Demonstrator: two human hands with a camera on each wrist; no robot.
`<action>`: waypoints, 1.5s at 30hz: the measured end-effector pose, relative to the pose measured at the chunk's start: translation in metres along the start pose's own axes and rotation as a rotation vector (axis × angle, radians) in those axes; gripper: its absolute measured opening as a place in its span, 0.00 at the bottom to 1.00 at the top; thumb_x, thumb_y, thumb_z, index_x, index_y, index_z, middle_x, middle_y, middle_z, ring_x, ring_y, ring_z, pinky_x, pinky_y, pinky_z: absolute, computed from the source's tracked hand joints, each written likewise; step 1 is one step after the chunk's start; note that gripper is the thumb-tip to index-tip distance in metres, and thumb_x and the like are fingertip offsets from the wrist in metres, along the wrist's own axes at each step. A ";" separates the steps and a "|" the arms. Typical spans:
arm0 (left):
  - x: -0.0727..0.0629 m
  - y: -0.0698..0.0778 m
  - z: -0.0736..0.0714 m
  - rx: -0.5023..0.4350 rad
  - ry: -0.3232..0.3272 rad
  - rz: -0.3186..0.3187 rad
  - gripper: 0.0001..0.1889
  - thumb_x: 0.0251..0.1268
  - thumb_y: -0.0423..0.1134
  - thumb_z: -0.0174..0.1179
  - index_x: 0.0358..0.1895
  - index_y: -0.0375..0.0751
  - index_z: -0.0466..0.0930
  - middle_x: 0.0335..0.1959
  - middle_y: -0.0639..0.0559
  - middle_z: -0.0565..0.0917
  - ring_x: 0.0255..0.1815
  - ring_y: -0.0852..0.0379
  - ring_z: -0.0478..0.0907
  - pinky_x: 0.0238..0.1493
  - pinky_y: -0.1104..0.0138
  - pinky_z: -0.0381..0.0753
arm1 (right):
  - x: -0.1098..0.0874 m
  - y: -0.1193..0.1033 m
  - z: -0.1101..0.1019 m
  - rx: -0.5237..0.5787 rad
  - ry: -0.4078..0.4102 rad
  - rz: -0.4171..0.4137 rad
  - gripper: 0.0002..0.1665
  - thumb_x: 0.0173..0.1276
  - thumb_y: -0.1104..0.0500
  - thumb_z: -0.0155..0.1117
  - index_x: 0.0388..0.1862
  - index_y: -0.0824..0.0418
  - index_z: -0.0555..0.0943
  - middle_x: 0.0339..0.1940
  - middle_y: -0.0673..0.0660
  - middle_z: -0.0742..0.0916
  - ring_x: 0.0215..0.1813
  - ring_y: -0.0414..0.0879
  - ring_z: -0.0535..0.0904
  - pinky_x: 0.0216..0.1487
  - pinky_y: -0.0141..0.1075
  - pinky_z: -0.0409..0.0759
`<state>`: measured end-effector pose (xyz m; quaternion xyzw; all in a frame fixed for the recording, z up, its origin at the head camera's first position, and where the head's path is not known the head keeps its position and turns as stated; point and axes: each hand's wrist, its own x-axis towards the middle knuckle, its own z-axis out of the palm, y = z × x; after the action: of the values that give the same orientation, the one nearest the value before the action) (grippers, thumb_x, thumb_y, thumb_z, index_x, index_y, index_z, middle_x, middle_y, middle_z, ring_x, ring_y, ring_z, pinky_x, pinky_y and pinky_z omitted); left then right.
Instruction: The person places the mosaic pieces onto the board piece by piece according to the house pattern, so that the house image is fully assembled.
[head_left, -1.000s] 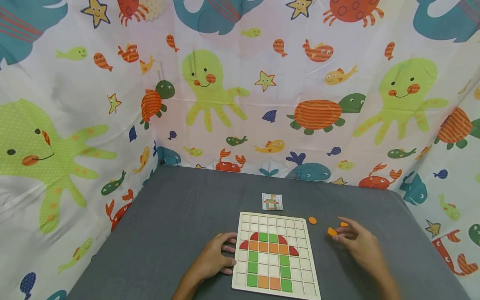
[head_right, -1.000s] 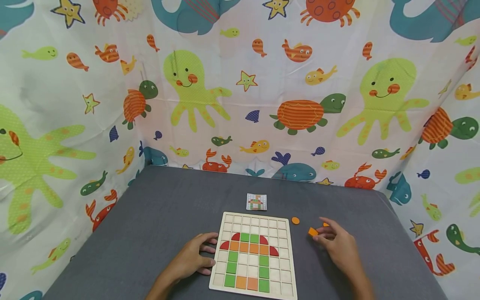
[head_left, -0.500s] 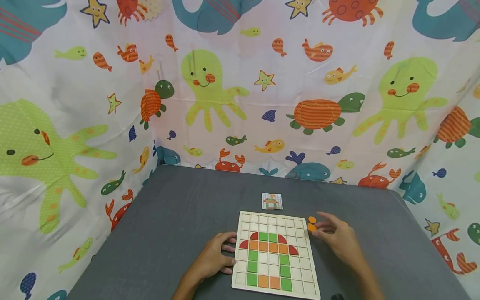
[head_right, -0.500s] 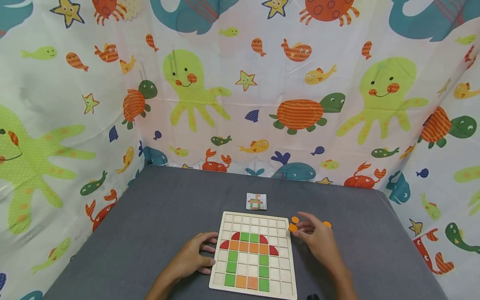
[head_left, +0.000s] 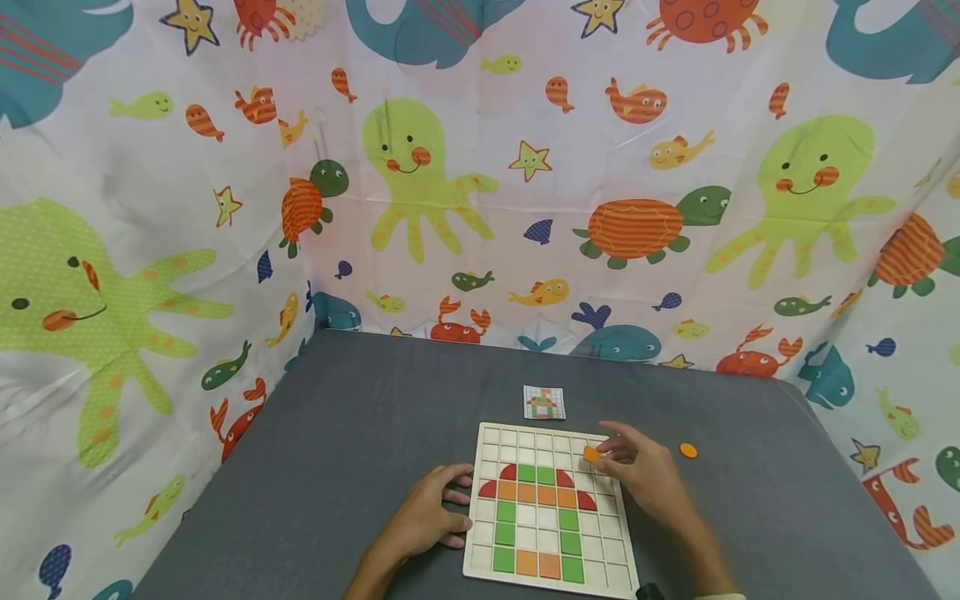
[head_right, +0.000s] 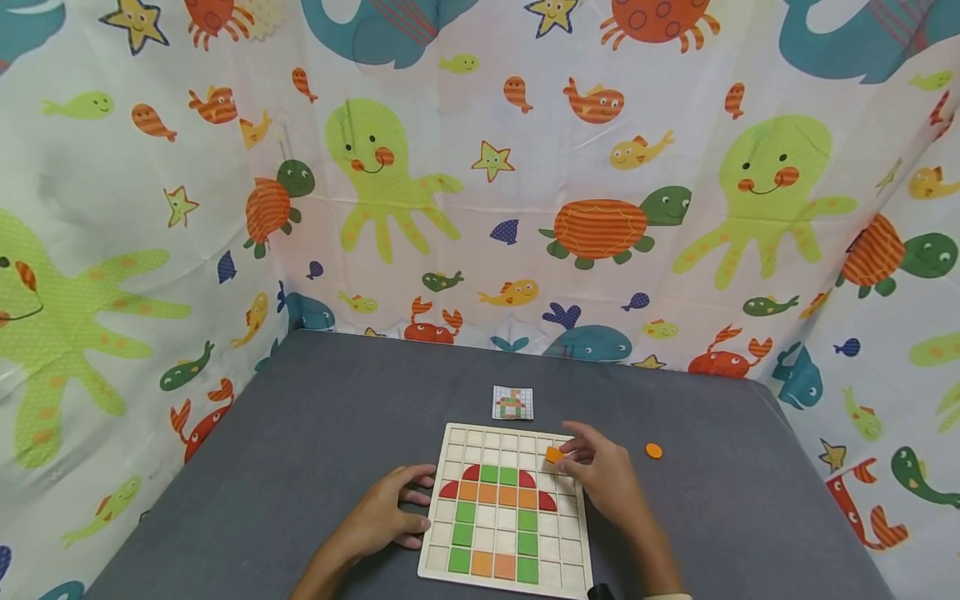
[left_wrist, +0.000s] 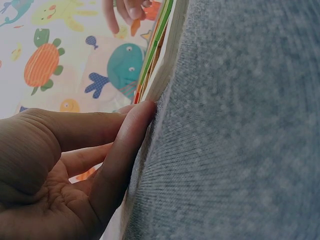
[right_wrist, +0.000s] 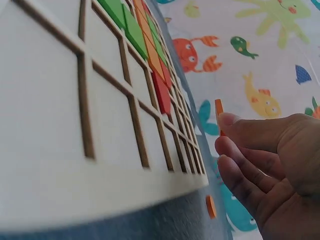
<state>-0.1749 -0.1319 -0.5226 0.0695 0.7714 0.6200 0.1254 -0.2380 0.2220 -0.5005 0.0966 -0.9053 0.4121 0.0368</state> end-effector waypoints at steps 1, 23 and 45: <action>0.000 0.000 0.000 0.004 0.001 -0.003 0.41 0.53 0.16 0.72 0.74 0.34 0.72 0.63 0.39 0.77 0.55 0.46 0.80 0.27 0.57 0.93 | 0.001 -0.001 0.002 0.000 -0.005 -0.001 0.37 0.64 0.60 0.80 0.72 0.60 0.78 0.46 0.53 0.91 0.45 0.45 0.88 0.44 0.31 0.88; 0.002 -0.001 0.000 0.007 0.005 -0.003 0.41 0.52 0.16 0.72 0.74 0.35 0.73 0.62 0.40 0.77 0.55 0.45 0.80 0.27 0.56 0.93 | 0.015 -0.026 0.036 0.040 -0.090 -0.002 0.36 0.65 0.66 0.78 0.72 0.58 0.79 0.44 0.51 0.90 0.46 0.46 0.87 0.44 0.36 0.88; 0.000 0.000 0.000 0.003 0.004 -0.006 0.41 0.52 0.15 0.71 0.74 0.34 0.73 0.62 0.40 0.77 0.55 0.46 0.80 0.27 0.57 0.93 | 0.024 -0.030 0.053 0.048 -0.130 -0.030 0.34 0.63 0.69 0.78 0.68 0.59 0.82 0.43 0.53 0.90 0.44 0.43 0.87 0.42 0.32 0.88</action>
<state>-0.1753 -0.1316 -0.5227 0.0663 0.7726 0.6188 0.1256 -0.2549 0.1594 -0.5101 0.1375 -0.8941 0.4259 -0.0182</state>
